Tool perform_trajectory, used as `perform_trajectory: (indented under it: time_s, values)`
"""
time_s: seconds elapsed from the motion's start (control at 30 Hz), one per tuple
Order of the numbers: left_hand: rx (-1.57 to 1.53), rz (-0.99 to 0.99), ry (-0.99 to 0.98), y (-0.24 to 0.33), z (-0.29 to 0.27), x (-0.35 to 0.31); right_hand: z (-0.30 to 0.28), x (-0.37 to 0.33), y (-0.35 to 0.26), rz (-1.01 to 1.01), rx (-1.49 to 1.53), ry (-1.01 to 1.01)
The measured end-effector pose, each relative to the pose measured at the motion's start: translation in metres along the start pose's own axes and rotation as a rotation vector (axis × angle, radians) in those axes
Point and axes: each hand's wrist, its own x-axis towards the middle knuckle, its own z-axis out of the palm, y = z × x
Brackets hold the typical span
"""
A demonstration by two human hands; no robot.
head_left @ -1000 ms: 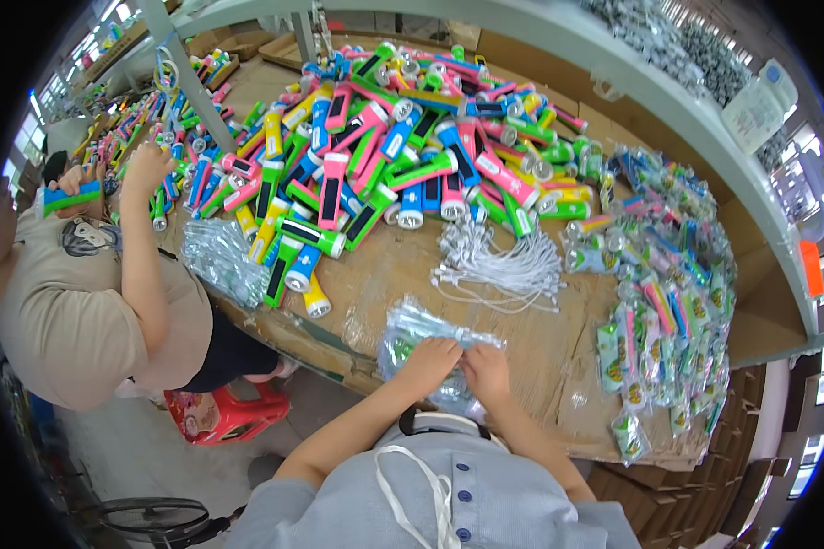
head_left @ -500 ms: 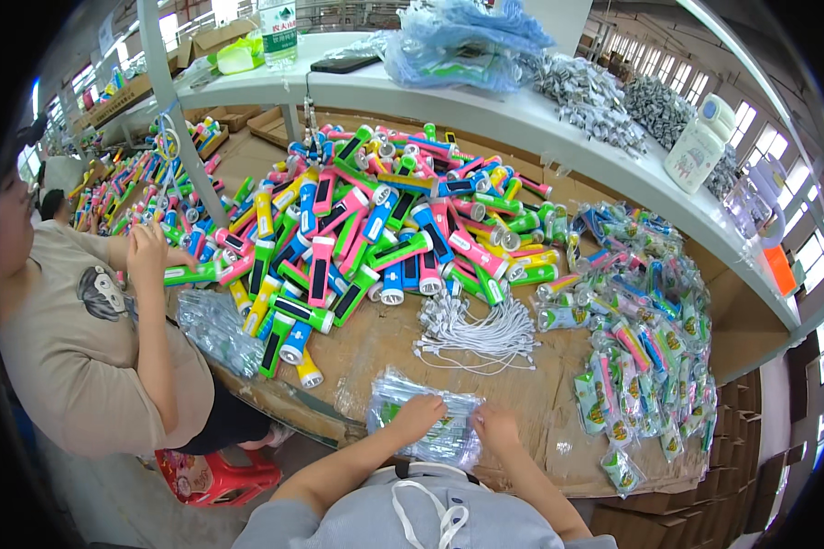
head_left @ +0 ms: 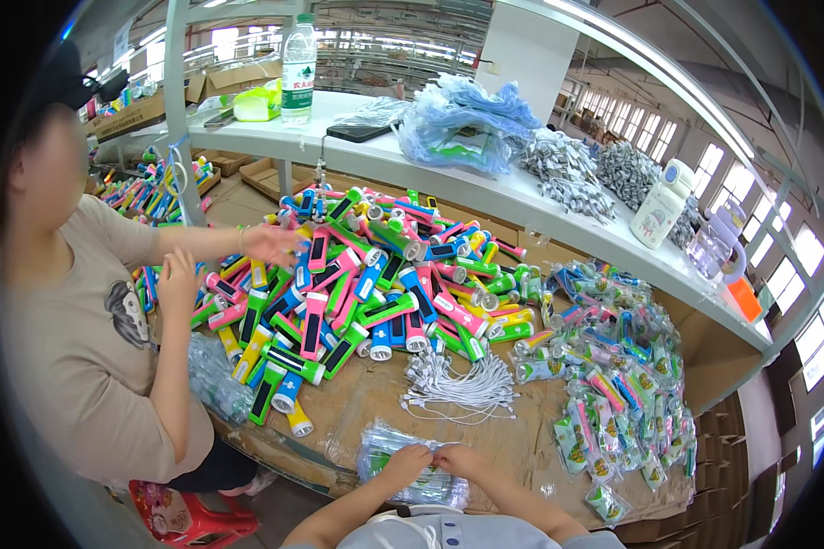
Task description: The person packages colorful flashlights into plastic bags by hand at an assembly line table.
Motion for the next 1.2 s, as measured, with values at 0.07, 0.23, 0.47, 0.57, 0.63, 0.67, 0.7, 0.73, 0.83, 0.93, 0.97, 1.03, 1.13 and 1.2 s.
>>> perform_trajectory:
  time_s: [0.07, 0.23, 0.47, 0.57, 0.63, 0.67, 0.7, 0.73, 0.83, 0.93, 0.97, 1.03, 1.13, 1.2]
  values:
    - [-0.006, 0.003, 0.011, -0.001, 0.001, 0.0, -0.001, 0.0, -0.007, -0.029, -0.034, -0.025]
    - [0.001, 0.013, -0.054, -0.008, 0.004, 0.003, 0.004, -0.001, -0.018, 0.243, 0.005, 0.178]
    - [0.36, 0.037, -0.086, 0.019, -0.031, 0.018, 0.007, 0.02, -0.005, 0.318, -0.069, 0.237]
    - [0.124, 0.021, -0.428, 0.047, -0.044, -0.014, 0.011, 0.037, -0.01, 0.386, -0.15, 0.269]
    - [0.072, -0.095, -0.394, 0.055, -0.057, -0.028, 0.005, 0.04, -0.015, 0.417, -0.1, 0.172]
    - [0.031, -0.211, -0.33, 0.058, -0.06, -0.032, -0.001, 0.043, -0.013, 0.429, -0.074, 0.083]
    - [0.13, -0.291, -0.242, 0.059, -0.056, -0.037, -0.006, 0.051, 0.002, 0.384, 0.087, 0.016]
    - [0.136, -0.305, -0.252, 0.06, -0.052, -0.04, -0.011, 0.056, 0.02, 0.335, 0.246, -0.053]
    - [0.166, -0.651, -0.25, 0.062, -0.048, -0.049, -0.02, 0.057, 0.041, 0.281, -0.102, 0.392]
    - [0.116, -0.878, 0.033, 0.061, -0.051, -0.043, -0.019, 0.058, 0.059, 0.192, -0.323, 0.358]
    - [0.086, -0.881, 0.032, 0.059, -0.054, -0.041, -0.018, 0.057, 0.059, 0.141, -0.414, 0.335]
    - [0.049, -0.912, 0.03, 0.053, -0.054, -0.039, -0.036, 0.054, 0.046, 0.128, -0.376, 0.343]
    - [0.044, -0.921, 0.019, 0.032, -0.046, -0.035, -0.078, 0.039, 0.022, 0.208, -0.313, 0.428]
    - [-0.06, -1.018, 0.033, 0.016, -0.041, -0.034, -0.106, 0.027, -0.005, 0.282, -0.28, 0.494]
